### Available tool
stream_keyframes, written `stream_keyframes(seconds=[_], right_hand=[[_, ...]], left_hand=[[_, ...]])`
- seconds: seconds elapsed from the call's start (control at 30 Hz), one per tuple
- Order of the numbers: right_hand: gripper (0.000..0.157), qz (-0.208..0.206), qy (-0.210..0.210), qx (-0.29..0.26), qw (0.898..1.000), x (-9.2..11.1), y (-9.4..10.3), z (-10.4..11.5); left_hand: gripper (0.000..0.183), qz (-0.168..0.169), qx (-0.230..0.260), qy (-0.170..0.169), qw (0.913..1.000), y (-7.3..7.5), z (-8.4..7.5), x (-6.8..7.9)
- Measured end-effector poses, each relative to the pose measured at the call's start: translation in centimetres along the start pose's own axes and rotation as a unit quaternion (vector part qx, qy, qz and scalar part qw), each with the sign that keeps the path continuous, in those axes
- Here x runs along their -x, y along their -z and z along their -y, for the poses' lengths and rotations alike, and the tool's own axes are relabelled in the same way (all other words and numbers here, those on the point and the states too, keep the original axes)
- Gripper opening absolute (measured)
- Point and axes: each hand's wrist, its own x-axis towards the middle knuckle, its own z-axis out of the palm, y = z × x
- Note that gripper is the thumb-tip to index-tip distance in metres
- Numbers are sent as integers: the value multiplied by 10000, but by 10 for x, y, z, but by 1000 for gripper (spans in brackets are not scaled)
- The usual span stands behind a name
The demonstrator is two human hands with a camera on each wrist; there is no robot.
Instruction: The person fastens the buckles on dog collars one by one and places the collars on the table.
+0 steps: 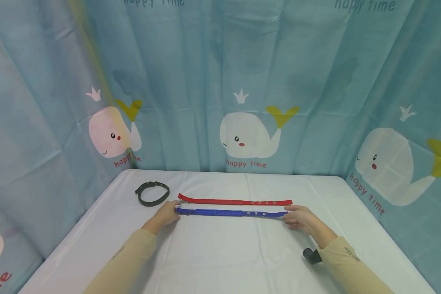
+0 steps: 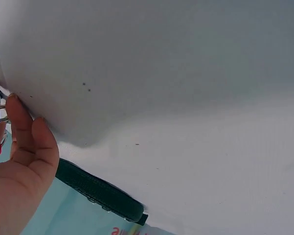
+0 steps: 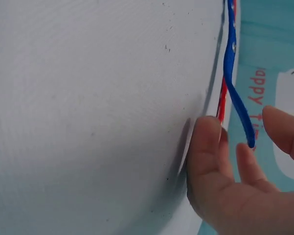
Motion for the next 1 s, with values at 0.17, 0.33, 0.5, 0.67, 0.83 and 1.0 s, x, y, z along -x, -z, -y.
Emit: stream_keyframes(seconds=[0.17,0.33,0.5,0.67,0.83,1.0], right_hand=[[56,260,120,8,9996,-6,0,-6],[54,328,129,-62,9994,-10,-3,-11],[52,334,164,-77,9993,-11,-5,-11],[51,390,182,-177,9989,-11,-4,-11],[50,454,201,-349,9982,-11,-3,-12],[49,435,240,-532,9973,-12,-5,-12]], left_hand=[[38,-69,25,-102,9999,-1,1,-2],[27,-92,176,-64,9998,-3,4,-7],[24,-180,135,-133,9997,-4,7,-9],[24,-197,190,-206,9994,-4,10,-9],[23,-234,355,-170,9990,-5,12,-7],[29,-377,864,-69,9955,-1,8,-2]])
